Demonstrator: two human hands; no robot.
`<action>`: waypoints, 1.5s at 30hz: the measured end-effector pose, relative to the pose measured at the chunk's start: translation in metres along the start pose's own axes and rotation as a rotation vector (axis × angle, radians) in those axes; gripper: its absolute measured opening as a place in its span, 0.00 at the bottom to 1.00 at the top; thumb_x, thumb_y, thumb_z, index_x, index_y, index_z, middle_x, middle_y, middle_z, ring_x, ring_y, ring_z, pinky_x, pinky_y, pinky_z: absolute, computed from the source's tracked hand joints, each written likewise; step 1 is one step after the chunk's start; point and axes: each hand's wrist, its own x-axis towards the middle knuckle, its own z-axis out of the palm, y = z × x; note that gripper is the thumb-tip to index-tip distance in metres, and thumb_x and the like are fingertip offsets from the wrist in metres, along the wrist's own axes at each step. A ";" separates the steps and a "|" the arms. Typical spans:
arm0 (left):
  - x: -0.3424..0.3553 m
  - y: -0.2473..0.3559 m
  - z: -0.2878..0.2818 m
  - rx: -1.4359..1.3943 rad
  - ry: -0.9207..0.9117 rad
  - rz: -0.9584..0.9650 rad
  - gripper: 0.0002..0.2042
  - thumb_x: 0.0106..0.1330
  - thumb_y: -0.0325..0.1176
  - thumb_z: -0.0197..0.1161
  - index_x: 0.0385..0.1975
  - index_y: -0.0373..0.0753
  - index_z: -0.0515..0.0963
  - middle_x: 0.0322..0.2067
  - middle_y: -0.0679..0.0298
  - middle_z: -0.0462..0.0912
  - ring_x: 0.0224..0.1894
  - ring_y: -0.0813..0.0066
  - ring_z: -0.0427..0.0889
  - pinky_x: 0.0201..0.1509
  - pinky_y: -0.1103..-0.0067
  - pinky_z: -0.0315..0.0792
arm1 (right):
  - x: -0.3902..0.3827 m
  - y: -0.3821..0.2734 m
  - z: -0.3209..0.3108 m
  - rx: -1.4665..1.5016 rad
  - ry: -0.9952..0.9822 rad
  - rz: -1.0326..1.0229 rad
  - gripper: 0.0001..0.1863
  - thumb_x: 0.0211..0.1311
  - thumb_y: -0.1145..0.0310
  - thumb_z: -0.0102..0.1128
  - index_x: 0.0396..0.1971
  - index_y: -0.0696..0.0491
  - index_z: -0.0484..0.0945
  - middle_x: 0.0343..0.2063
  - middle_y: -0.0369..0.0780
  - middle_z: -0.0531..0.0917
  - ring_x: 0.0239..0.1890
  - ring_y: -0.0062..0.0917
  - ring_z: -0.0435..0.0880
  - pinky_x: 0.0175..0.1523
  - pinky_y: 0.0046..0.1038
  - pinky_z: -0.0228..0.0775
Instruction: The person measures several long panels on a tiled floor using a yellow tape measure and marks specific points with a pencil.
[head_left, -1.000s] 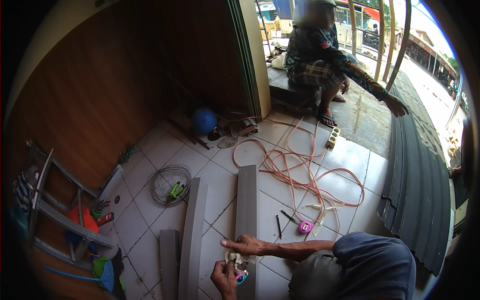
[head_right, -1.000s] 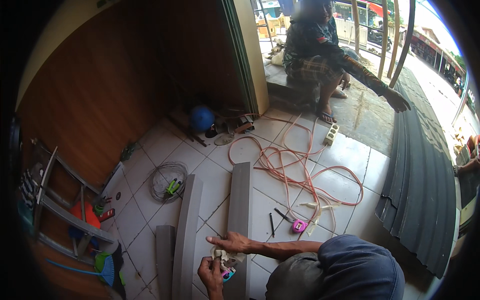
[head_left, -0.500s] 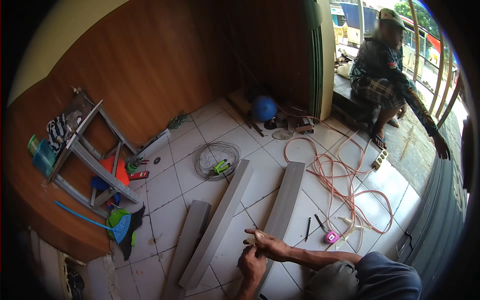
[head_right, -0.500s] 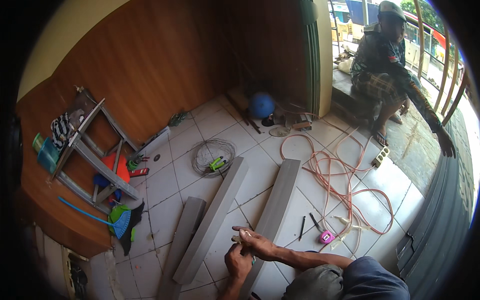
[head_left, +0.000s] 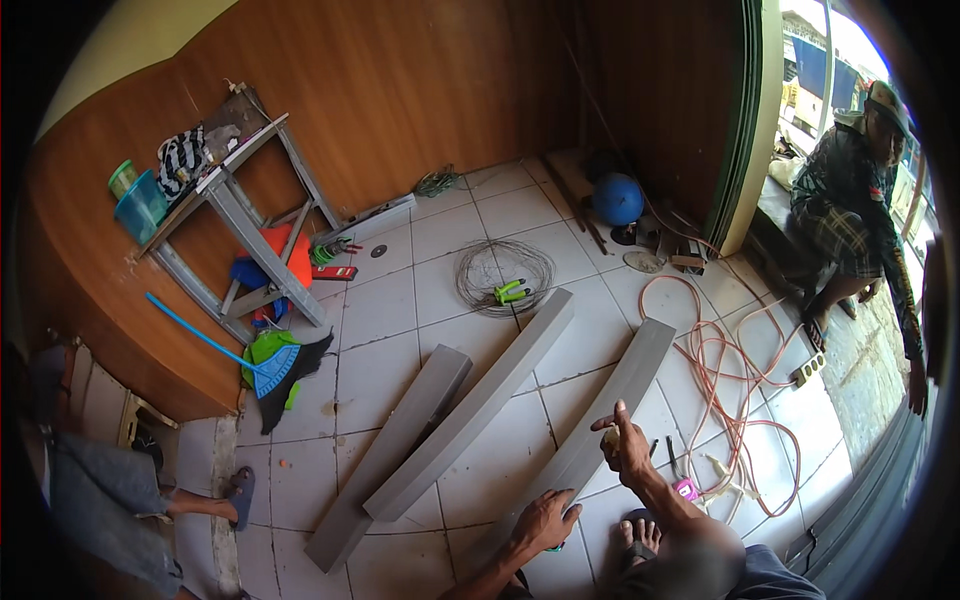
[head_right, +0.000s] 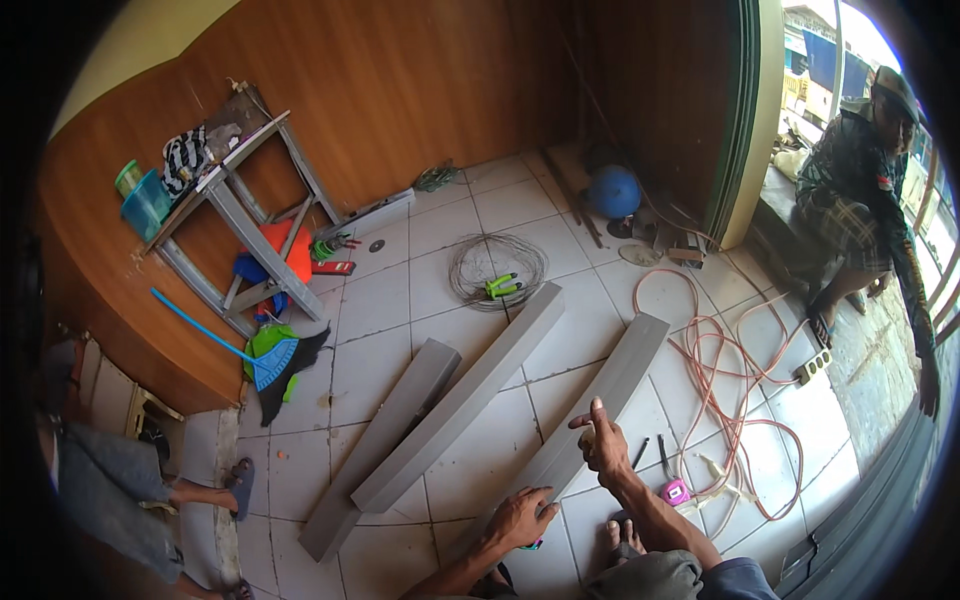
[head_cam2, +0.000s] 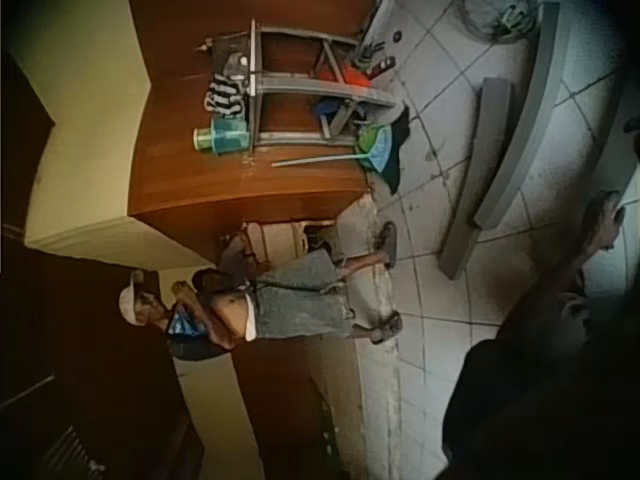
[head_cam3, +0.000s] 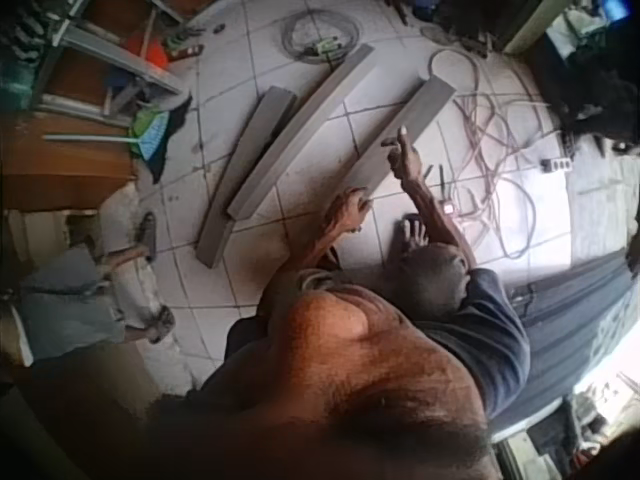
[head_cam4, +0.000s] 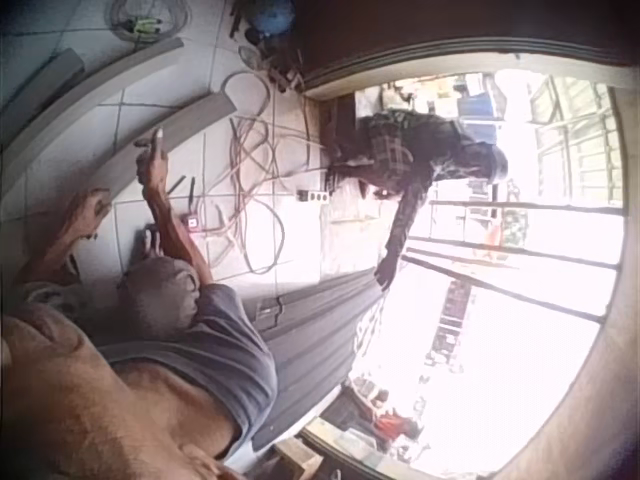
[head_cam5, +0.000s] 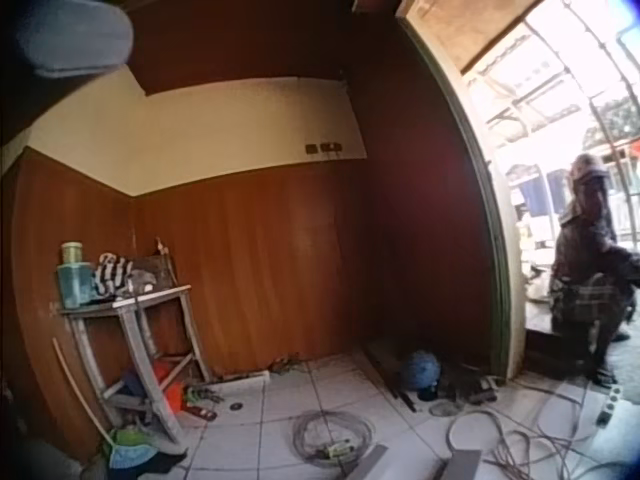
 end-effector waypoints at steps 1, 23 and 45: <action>0.004 0.008 -0.009 0.032 -0.092 -0.057 0.23 0.67 0.45 0.59 0.54 0.34 0.75 0.42 0.48 0.81 0.44 0.48 0.81 0.51 0.63 0.74 | 0.006 0.002 -0.005 -0.087 -0.056 0.011 0.31 0.67 0.40 0.50 0.50 0.55 0.74 0.15 0.33 0.70 0.11 0.15 0.61 0.14 0.20 0.51; -0.011 -0.059 -0.046 0.612 -0.408 -0.546 0.51 0.48 0.37 0.73 0.70 0.51 0.45 0.54 0.33 0.63 0.49 0.40 0.79 0.49 0.62 0.78 | 0.032 0.001 -0.098 -0.457 0.235 -0.543 0.27 0.66 0.62 0.55 0.63 0.52 0.67 0.48 0.46 0.72 0.38 0.26 0.76 0.41 0.27 0.73; 0.086 -0.118 -0.167 0.696 -0.162 -0.746 0.38 0.59 0.47 0.66 0.62 0.25 0.63 0.52 0.43 0.79 0.55 0.48 0.79 0.61 0.62 0.71 | -0.001 0.037 -0.165 -1.006 0.764 -0.594 0.21 0.53 0.68 0.63 0.48 0.57 0.75 0.43 0.52 0.75 0.49 0.46 0.75 0.56 0.40 0.67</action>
